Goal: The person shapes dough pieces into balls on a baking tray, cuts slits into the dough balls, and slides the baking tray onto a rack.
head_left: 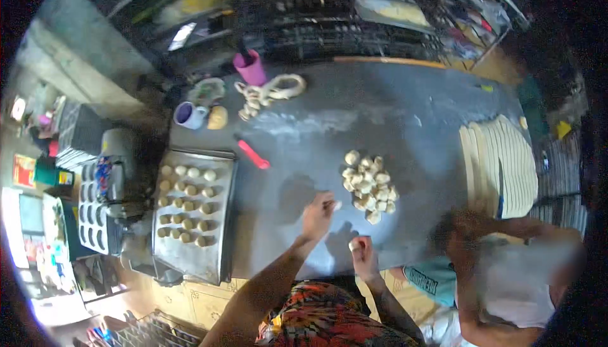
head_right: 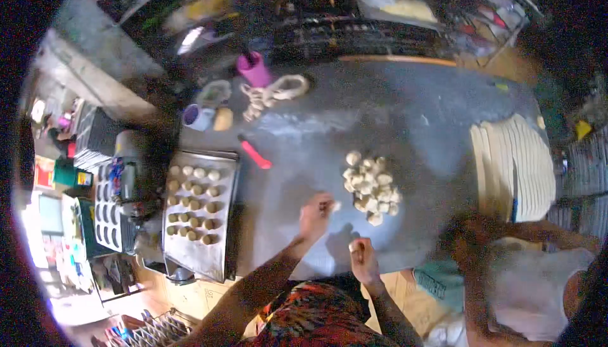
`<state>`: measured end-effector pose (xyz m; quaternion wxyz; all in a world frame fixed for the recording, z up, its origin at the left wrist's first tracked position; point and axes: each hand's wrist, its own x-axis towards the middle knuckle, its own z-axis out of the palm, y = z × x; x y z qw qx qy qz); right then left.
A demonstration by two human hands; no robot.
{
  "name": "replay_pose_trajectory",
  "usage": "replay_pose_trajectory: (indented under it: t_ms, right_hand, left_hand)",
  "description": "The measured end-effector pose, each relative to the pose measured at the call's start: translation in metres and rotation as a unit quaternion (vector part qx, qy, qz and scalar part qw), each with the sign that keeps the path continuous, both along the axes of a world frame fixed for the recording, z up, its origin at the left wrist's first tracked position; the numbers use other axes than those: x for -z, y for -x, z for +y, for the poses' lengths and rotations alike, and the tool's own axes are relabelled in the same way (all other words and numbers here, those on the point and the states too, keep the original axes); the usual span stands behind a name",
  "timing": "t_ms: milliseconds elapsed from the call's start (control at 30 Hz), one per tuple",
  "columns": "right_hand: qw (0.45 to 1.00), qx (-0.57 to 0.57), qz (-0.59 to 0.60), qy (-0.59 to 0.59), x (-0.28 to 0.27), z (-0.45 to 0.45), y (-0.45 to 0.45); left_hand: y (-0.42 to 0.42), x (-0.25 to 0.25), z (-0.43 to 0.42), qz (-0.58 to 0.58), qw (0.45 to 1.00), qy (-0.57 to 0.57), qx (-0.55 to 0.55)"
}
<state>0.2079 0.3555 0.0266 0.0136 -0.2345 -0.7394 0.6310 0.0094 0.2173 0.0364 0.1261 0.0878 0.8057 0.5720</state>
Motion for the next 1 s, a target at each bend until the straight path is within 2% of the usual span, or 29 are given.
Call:
replay_pose_trajectory:
  t_ms: [33,67,133,167,200,233,267,333,367,433,467,533,567,667,833,933,967,1000]
  right_hand:
    - [0.999,0.016,0.001,0.045,0.005,-0.004,-0.006]
    - [0.999,-0.032,0.016,0.004,-0.009,-0.007,-0.011]
    - [0.995,-0.077,0.045,-0.044,-0.027,-0.019,-0.021]
    - [0.973,-0.113,0.077,-0.183,-0.033,-0.028,-0.029]
    - [0.931,-0.144,0.106,-0.319,-0.037,-0.038,-0.037]
    - [0.868,-0.172,0.131,-0.447,-0.039,-0.048,-0.043]
    - [0.865,-0.172,0.138,-0.450,-0.038,-0.053,-0.040]
    - [0.784,-0.206,0.119,-0.573,-0.029,-0.055,-0.019]
    - [0.797,-0.186,0.104,-0.566,-0.022,-0.058,0.002]
    - [0.807,-0.166,0.088,-0.560,-0.017,-0.068,0.036]
    - [0.831,-0.123,0.089,-0.536,-0.016,-0.076,0.053]
    - [0.871,-0.045,0.080,-0.482,-0.013,-0.086,0.060]
    - [0.871,-0.054,0.065,-0.483,-0.011,-0.086,0.036]
    - [0.881,-0.206,0.133,-0.404,-0.013,-0.079,0.003]
    - [0.853,-0.133,0.082,-0.498,-0.017,-0.074,0.105]
    - [0.933,-0.070,0.091,-0.340,-0.014,-0.088,0.115]
    - [0.932,-0.069,0.098,-0.342,-0.015,-0.085,0.096]
    - [0.912,-0.148,0.144,-0.355,-0.014,-0.083,0.062]
  left_hand:
    - [-0.015,-0.016,-0.036,-0.022,0.999,-0.021,-0.044]
    - [-0.030,0.016,-0.079,0.125,0.990,0.033,-0.051]
    - [-0.072,0.017,-0.168,0.057,0.984,0.134,-0.100]
    - [-0.096,0.029,-0.207,0.050,0.978,0.172,-0.110]
    - [-0.116,0.023,-0.240,0.042,0.969,0.210,-0.119]
    - [-0.131,0.021,-0.266,0.074,0.959,0.265,-0.074]
    - [-0.142,0.004,-0.287,0.109,0.942,0.317,-0.031]
    - [-0.129,0.015,-0.312,0.265,0.913,0.302,0.069]
    - [-0.120,0.020,-0.319,0.339,0.887,0.292,0.119]
    - [-0.078,0.001,-0.287,0.258,0.902,0.332,0.103]
    - [-0.061,-0.003,-0.273,0.262,0.902,0.328,0.101]
    - [-0.054,0.001,-0.255,0.268,0.916,0.298,-0.008]
    - [-0.077,0.010,-0.261,0.252,0.921,0.296,-0.005]
    - [-0.106,0.024,-0.287,0.239,0.936,0.217,0.138]
    - [-0.020,0.011,-0.246,0.252,0.936,0.240,0.057]
    - [-0.018,0.000,-0.222,0.180,0.946,0.269,-0.016]
    - [-0.034,0.020,-0.230,0.227,0.934,0.272,0.044]
    - [-0.061,0.050,-0.246,0.276,0.916,0.273,0.101]
